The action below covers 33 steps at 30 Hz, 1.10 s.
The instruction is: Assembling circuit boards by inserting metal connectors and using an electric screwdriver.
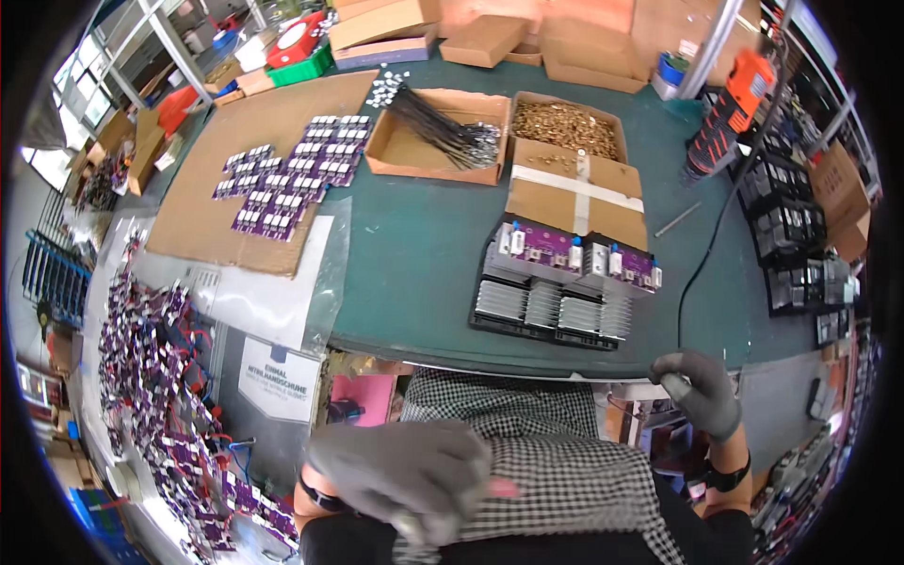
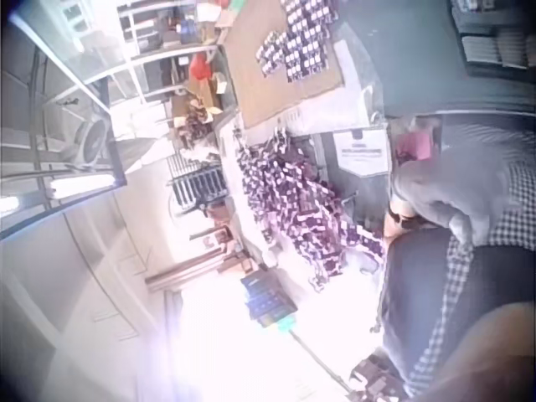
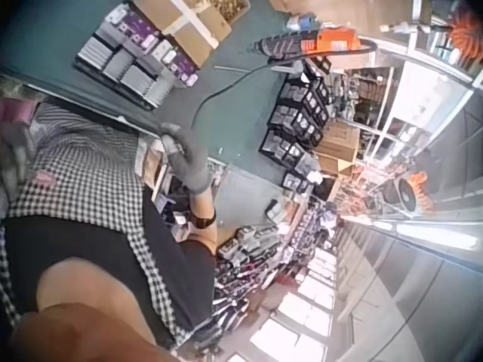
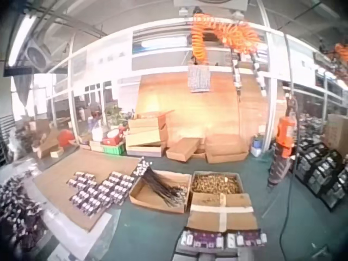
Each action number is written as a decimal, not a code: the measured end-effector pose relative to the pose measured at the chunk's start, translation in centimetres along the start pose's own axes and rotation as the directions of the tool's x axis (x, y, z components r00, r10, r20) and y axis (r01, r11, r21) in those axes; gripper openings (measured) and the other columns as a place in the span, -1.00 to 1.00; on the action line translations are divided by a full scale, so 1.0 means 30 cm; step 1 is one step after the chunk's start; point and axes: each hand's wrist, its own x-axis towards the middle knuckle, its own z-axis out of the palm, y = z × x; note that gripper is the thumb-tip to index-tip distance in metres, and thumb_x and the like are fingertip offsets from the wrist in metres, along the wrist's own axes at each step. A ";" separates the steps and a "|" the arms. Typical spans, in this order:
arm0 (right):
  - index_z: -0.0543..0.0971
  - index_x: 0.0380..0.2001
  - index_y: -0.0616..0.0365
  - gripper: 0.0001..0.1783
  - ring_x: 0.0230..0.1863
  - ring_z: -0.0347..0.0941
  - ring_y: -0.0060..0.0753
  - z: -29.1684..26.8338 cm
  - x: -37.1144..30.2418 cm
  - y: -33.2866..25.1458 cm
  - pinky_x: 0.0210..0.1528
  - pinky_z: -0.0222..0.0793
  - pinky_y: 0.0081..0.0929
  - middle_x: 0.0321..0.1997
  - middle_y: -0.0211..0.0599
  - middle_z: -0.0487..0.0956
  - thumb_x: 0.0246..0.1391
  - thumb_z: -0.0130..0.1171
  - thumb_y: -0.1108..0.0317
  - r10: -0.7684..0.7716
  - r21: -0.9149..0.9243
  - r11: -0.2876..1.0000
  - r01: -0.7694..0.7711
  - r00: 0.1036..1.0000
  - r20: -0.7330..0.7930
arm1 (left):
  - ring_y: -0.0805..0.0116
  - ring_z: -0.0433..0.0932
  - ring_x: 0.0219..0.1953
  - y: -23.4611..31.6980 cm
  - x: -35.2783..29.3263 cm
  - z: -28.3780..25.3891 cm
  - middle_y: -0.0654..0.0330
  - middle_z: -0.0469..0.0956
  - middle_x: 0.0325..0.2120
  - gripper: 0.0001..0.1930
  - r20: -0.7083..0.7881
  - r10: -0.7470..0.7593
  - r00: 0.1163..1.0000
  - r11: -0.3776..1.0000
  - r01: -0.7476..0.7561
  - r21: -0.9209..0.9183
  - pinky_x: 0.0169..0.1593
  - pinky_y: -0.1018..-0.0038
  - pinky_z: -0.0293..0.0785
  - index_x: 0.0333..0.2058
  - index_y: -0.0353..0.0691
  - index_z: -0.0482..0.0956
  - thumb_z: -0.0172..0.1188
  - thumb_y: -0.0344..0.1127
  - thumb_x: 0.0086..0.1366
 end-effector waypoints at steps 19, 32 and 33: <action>0.43 -0.06 0.31 -0.67 -0.13 0.41 -0.54 -0.054 0.136 0.143 -0.08 0.35 -0.52 -0.17 -0.28 0.52 0.09 0.05 0.46 0.172 0.458 0.888 0.036 0.899 -0.403 | 0.23 0.46 -0.44 -0.082 -0.027 -0.181 0.14 0.50 -0.53 -0.67 -0.233 -0.224 0.946 0.954 0.164 -0.251 -0.17 0.24 0.34 -0.56 -0.23 0.51 0.17 -0.09 0.22; 0.31 -0.01 0.17 -0.43 -0.48 0.32 -0.67 -0.294 0.771 0.088 -0.44 0.32 -0.60 -0.41 -0.45 0.38 -0.17 0.24 0.46 0.149 0.391 0.885 0.253 0.640 -0.753 | 0.43 0.48 -0.33 -0.445 0.194 -0.663 0.23 0.51 -0.42 -0.82 -0.811 -0.302 0.501 0.671 0.716 0.192 -0.21 0.56 0.39 -0.26 -0.24 0.55 0.19 -0.40 0.12; 0.35 -0.14 0.16 -0.55 -0.55 0.30 -0.70 -0.299 0.774 0.086 -0.51 0.29 -0.61 -0.46 -0.51 0.39 -0.16 0.24 0.46 0.077 0.332 0.889 0.315 0.611 -0.788 | 0.38 0.48 -0.35 -0.474 0.218 -0.693 0.21 0.51 -0.44 -0.80 -0.778 -0.295 0.555 0.584 0.749 0.313 -0.23 0.53 0.40 -0.27 -0.21 0.56 0.22 -0.40 0.08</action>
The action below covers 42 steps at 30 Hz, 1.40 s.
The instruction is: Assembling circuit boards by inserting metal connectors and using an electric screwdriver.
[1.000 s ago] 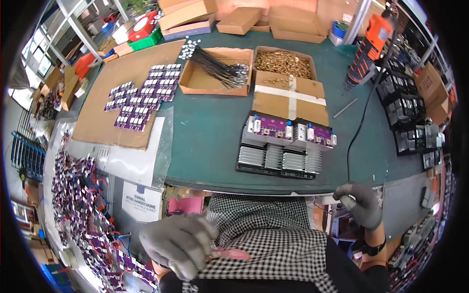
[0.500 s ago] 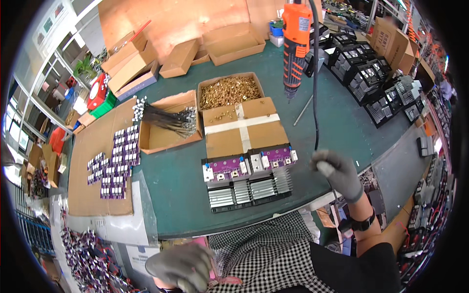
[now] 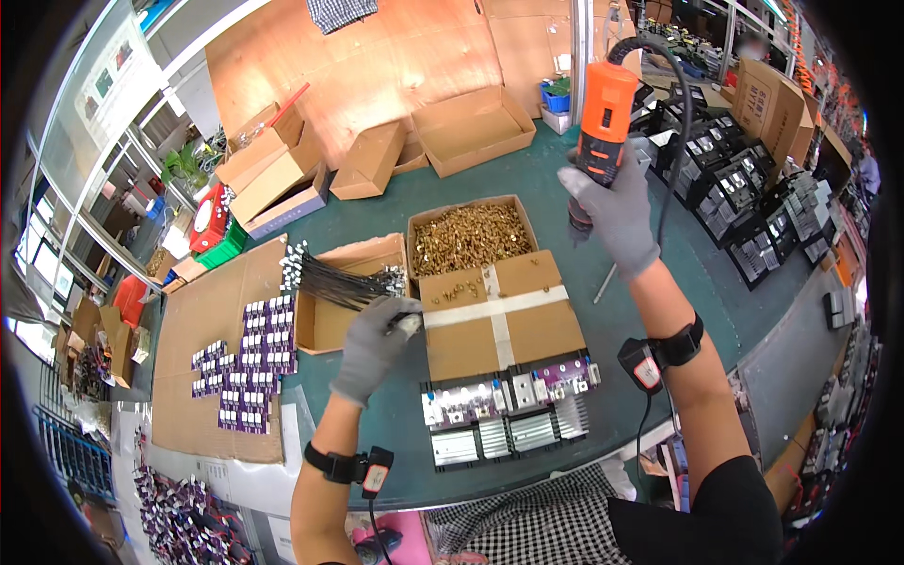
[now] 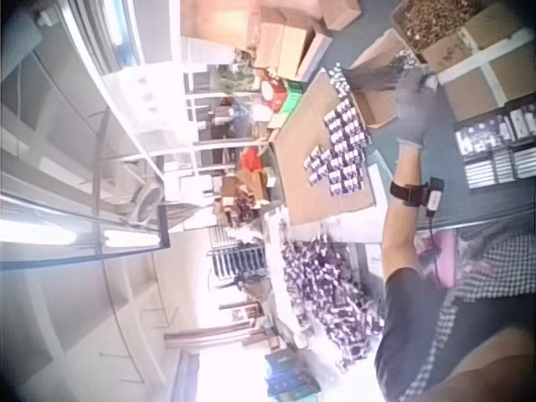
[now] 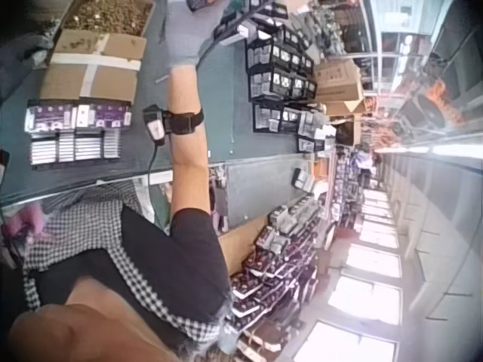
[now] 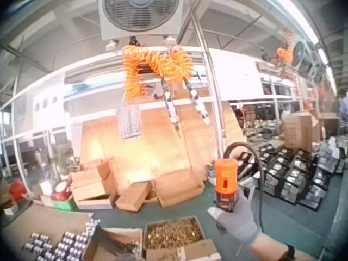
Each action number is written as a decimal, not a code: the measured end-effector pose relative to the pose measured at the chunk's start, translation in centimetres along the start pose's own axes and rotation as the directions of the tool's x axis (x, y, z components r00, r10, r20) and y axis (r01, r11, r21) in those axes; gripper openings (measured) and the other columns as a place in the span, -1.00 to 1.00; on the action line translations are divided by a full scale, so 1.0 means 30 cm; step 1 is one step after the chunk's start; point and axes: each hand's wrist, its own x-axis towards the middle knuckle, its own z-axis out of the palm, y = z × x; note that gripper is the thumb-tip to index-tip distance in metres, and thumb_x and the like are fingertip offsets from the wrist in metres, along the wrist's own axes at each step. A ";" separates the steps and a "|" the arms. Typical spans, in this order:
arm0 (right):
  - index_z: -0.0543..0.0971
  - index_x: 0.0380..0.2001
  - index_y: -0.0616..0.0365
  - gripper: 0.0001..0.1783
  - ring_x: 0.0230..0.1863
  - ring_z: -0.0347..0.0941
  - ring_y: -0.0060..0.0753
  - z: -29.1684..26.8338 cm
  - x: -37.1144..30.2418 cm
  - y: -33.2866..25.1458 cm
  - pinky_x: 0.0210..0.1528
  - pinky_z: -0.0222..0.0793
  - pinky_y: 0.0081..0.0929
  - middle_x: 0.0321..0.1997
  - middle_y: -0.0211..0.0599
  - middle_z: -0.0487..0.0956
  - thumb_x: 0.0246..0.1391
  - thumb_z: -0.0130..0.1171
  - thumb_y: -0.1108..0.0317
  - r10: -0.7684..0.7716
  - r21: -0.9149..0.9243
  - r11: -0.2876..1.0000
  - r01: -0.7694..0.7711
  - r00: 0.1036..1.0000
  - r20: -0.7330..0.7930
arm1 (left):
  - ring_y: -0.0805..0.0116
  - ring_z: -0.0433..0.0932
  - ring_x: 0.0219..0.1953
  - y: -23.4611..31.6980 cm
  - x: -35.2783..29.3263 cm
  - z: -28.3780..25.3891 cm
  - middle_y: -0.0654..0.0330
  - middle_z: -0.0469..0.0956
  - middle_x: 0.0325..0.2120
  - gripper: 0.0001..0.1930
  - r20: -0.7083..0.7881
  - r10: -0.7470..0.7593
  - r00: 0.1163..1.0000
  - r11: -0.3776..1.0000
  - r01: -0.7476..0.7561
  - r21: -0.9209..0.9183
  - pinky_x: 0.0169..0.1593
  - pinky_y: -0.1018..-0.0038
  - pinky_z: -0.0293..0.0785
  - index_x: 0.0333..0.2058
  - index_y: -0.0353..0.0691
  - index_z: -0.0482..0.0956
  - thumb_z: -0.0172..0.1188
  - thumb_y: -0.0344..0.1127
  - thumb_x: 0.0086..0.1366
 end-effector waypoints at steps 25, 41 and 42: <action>0.19 0.10 0.31 -0.30 -0.50 0.50 -0.35 0.021 -0.345 -0.424 -0.48 0.49 -0.42 -0.16 -0.01 0.43 -0.14 0.14 0.32 -0.279 0.448 0.863 0.235 0.960 0.036 | 0.42 0.40 -0.44 -0.047 -0.156 0.041 0.16 0.44 -0.51 -0.85 0.090 -0.096 0.991 0.956 0.117 -0.270 -0.26 0.46 0.36 -0.33 -0.32 0.41 0.06 -0.33 0.24; 0.12 0.16 0.26 -0.28 -0.37 0.55 -0.10 0.271 -0.426 -0.435 -0.40 0.57 -0.21 -0.06 0.07 0.38 -0.06 0.16 0.31 -0.455 0.771 0.609 0.188 0.878 0.145 | 0.01 0.53 -0.32 0.182 -0.288 -0.103 0.07 0.55 -0.36 -0.81 0.076 0.364 0.928 0.930 -0.356 -0.095 -0.26 0.31 0.45 -0.23 -0.24 0.40 0.03 -0.27 0.25; 0.12 0.16 0.26 -0.28 -0.37 0.55 -0.10 0.275 -0.422 -0.428 -0.38 0.58 -0.20 -0.06 0.06 0.38 -0.05 0.15 0.32 -0.450 0.773 0.610 0.174 0.879 0.157 | 0.01 0.53 -0.32 0.180 -0.287 -0.106 0.07 0.55 -0.35 -0.79 0.085 0.362 0.928 0.930 -0.354 -0.094 -0.25 0.31 0.46 -0.23 -0.24 0.40 0.01 -0.24 0.27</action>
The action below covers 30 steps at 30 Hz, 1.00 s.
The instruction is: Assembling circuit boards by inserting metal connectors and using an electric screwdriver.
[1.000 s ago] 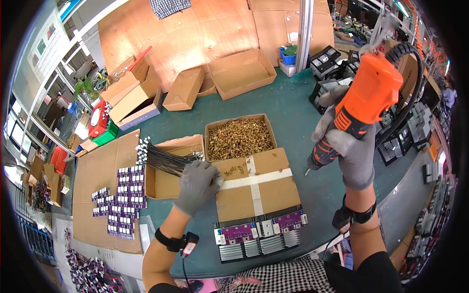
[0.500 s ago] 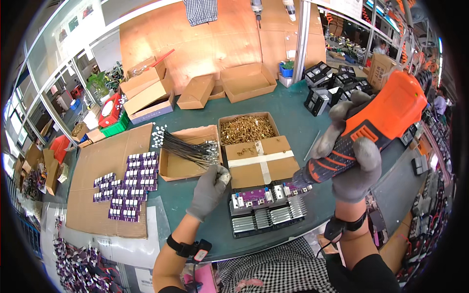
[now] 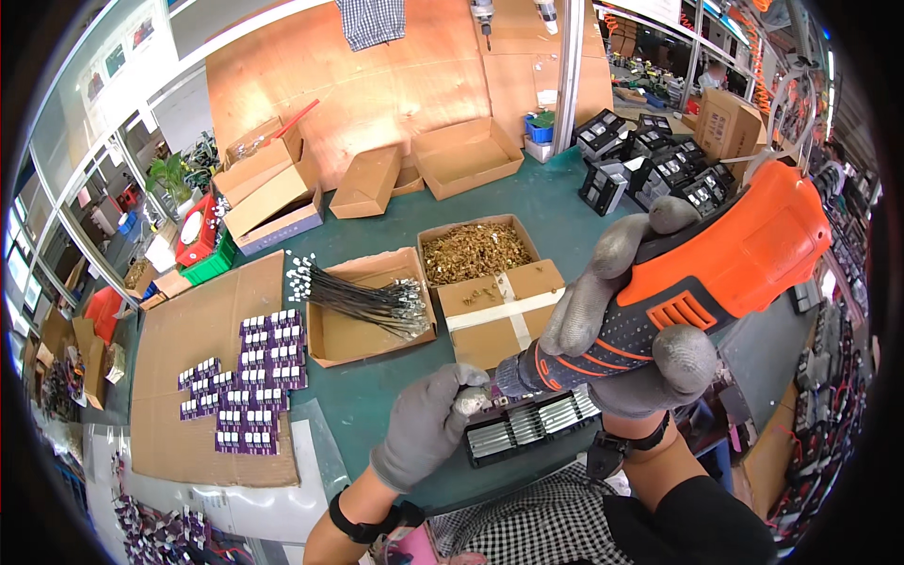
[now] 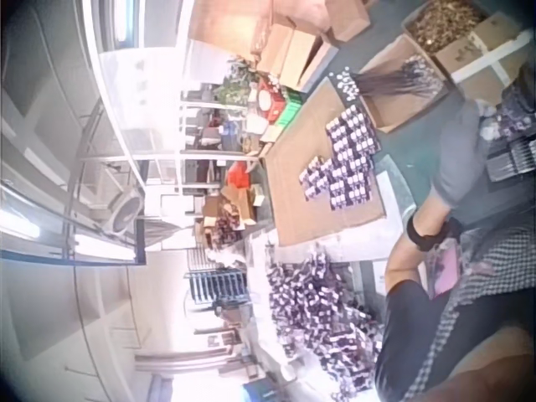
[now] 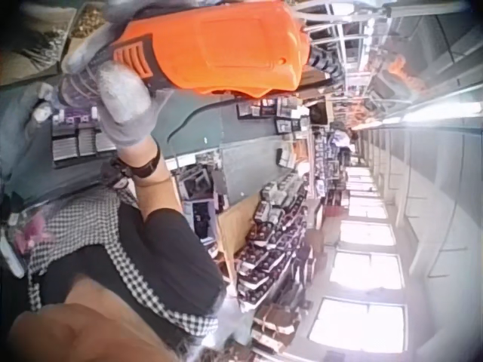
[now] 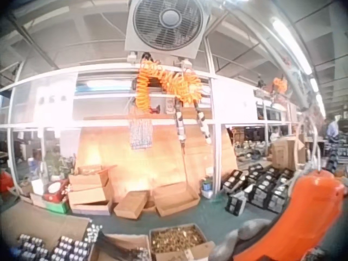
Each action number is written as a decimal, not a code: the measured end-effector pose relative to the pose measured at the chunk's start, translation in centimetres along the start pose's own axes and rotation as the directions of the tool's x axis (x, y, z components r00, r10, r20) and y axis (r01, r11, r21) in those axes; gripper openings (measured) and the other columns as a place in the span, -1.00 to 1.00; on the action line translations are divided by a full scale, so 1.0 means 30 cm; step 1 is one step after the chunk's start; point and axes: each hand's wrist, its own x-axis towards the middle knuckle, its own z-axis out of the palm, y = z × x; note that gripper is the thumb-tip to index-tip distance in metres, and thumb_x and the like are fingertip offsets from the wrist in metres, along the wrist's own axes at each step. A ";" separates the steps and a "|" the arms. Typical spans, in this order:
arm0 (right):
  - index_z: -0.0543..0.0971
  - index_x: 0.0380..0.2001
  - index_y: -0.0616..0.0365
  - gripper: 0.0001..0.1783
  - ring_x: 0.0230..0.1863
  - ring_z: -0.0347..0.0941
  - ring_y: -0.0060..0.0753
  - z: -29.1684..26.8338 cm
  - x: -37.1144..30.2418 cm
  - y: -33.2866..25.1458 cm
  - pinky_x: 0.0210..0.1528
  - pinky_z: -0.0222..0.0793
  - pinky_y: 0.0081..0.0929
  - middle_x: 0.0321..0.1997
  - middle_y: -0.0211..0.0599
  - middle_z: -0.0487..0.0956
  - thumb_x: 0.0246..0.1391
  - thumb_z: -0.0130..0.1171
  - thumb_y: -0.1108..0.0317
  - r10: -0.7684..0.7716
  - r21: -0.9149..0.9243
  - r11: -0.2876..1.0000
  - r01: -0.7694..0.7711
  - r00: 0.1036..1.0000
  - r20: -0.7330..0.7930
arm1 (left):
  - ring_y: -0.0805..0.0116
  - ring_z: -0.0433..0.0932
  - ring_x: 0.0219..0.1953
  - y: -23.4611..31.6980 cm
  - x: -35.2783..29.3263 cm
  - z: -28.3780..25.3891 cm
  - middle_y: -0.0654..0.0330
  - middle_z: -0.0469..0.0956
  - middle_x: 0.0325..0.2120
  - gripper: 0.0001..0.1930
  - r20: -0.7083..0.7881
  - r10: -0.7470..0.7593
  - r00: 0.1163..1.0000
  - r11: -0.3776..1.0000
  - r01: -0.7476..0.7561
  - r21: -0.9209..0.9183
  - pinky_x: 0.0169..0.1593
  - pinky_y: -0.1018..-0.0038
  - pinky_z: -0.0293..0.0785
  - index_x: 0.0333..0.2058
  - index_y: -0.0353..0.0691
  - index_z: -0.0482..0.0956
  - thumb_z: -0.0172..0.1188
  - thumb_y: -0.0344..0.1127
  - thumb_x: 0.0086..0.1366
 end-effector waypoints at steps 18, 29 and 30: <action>0.11 0.19 0.15 -0.24 -0.28 0.55 -0.06 -0.073 -0.008 0.005 -0.29 0.57 -0.17 -0.02 0.02 0.38 -0.04 0.24 0.34 0.092 0.092 0.991 -0.094 0.995 0.023 | 0.04 0.54 -0.36 0.036 0.028 0.013 0.07 0.54 -0.41 -0.83 0.008 -0.071 0.997 0.992 0.070 0.108 -0.29 0.32 0.46 -0.24 -0.24 0.42 0.09 -0.39 0.17; 0.10 0.21 0.13 -0.21 -0.28 0.56 -0.09 -0.143 0.011 -0.019 -0.26 0.58 -0.14 -0.05 0.00 0.38 -0.06 0.28 0.33 0.067 0.125 0.989 -0.079 0.993 0.097 | 0.01 0.52 -0.37 0.028 0.046 0.025 0.05 0.53 -0.42 -0.81 0.013 -0.080 0.997 0.989 0.078 0.123 -0.29 0.31 0.44 -0.28 -0.24 0.44 0.13 -0.42 0.09; 0.10 0.21 0.13 -0.21 -0.28 0.56 -0.09 -0.145 0.011 -0.021 -0.26 0.58 -0.14 -0.05 0.00 0.38 -0.06 0.28 0.33 0.062 0.123 0.990 -0.074 0.993 0.101 | 0.00 0.52 -0.37 0.025 0.046 0.027 0.05 0.53 -0.42 -0.82 0.024 -0.114 0.993 0.989 0.111 0.100 -0.29 0.30 0.44 -0.29 -0.24 0.45 0.14 -0.41 0.09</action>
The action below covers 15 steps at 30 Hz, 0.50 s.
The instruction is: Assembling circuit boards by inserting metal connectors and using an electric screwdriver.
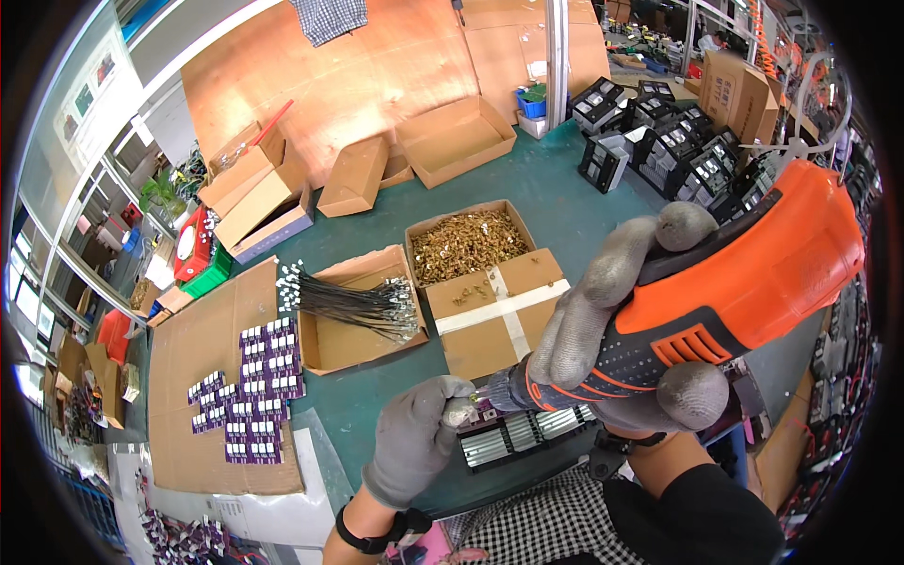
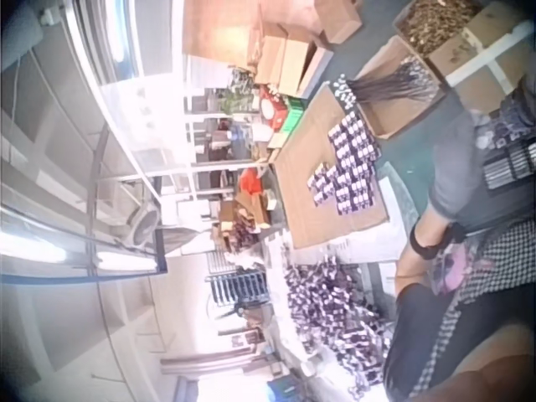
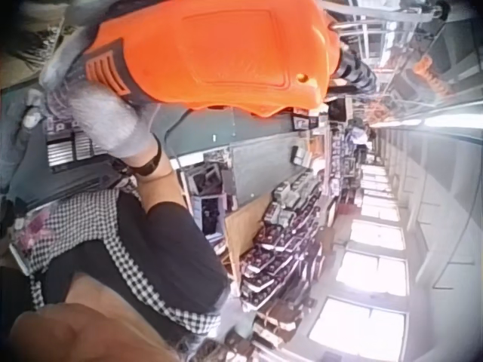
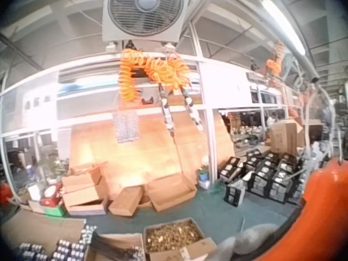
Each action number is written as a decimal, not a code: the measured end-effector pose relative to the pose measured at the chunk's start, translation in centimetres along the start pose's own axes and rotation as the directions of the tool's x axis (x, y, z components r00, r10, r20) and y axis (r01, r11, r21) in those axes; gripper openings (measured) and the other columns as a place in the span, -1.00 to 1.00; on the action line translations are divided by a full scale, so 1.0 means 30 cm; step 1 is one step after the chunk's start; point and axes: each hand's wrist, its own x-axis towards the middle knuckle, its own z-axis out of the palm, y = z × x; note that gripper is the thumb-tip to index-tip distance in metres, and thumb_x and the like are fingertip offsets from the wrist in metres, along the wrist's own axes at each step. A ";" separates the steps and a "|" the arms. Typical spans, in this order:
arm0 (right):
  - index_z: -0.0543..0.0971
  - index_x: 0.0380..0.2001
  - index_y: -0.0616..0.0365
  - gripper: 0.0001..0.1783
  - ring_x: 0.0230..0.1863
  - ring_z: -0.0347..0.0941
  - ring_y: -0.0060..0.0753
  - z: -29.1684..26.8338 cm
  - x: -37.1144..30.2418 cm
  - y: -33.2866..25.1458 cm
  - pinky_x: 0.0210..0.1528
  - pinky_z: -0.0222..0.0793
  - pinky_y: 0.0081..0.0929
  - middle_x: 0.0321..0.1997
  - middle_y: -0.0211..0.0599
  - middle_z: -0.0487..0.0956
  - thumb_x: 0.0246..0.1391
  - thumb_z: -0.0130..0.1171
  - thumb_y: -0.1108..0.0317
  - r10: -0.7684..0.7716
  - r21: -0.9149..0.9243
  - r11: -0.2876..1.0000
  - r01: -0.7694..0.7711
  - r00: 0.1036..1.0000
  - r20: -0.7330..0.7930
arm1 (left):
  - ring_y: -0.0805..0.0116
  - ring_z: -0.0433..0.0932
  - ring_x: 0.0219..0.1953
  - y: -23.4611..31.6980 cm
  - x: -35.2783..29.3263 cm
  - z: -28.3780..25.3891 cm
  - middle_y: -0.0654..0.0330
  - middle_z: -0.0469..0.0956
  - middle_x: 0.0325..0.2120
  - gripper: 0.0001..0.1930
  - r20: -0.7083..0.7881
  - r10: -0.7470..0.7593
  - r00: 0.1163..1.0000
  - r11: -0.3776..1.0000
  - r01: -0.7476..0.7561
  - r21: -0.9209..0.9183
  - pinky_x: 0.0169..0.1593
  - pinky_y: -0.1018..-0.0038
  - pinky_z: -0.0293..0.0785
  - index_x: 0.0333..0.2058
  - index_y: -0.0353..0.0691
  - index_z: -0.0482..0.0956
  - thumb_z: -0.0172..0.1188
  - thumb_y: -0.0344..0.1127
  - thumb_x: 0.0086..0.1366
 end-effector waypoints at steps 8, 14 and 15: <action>0.10 0.21 0.11 -0.19 -0.27 0.56 -0.10 0.032 -0.027 -0.005 -0.27 0.58 -0.17 -0.04 0.00 0.39 -0.05 0.29 0.28 0.039 -0.084 0.995 -0.054 0.985 -0.168 | 0.03 0.52 -0.39 0.026 0.016 0.013 0.07 0.53 -0.42 -0.84 -0.030 -0.022 0.999 0.996 0.024 0.082 -0.33 0.33 0.43 -0.31 -0.23 0.46 0.15 -0.39 0.11; 0.09 0.22 0.11 -0.24 -0.28 0.56 -0.10 0.014 -0.019 -0.001 -0.30 0.58 -0.19 -0.05 0.00 0.39 0.02 0.23 0.21 0.075 0.015 0.997 -0.075 0.996 -0.049 | 0.04 0.53 -0.40 0.032 0.020 0.008 0.08 0.53 -0.42 -0.85 -0.017 -0.051 0.999 0.986 0.053 0.158 -0.34 0.34 0.43 -0.29 -0.22 0.46 0.14 -0.36 0.15; 0.09 0.22 0.10 -0.25 -0.28 0.56 -0.10 0.004 -0.014 0.000 -0.31 0.57 -0.19 -0.05 0.00 0.38 0.04 0.21 0.20 0.094 -0.006 0.996 -0.094 0.995 -0.020 | 0.05 0.53 -0.39 0.027 0.016 0.007 0.08 0.53 -0.42 -0.85 -0.014 -0.040 0.999 0.986 0.042 0.163 -0.34 0.36 0.44 -0.28 -0.22 0.46 0.13 -0.33 0.18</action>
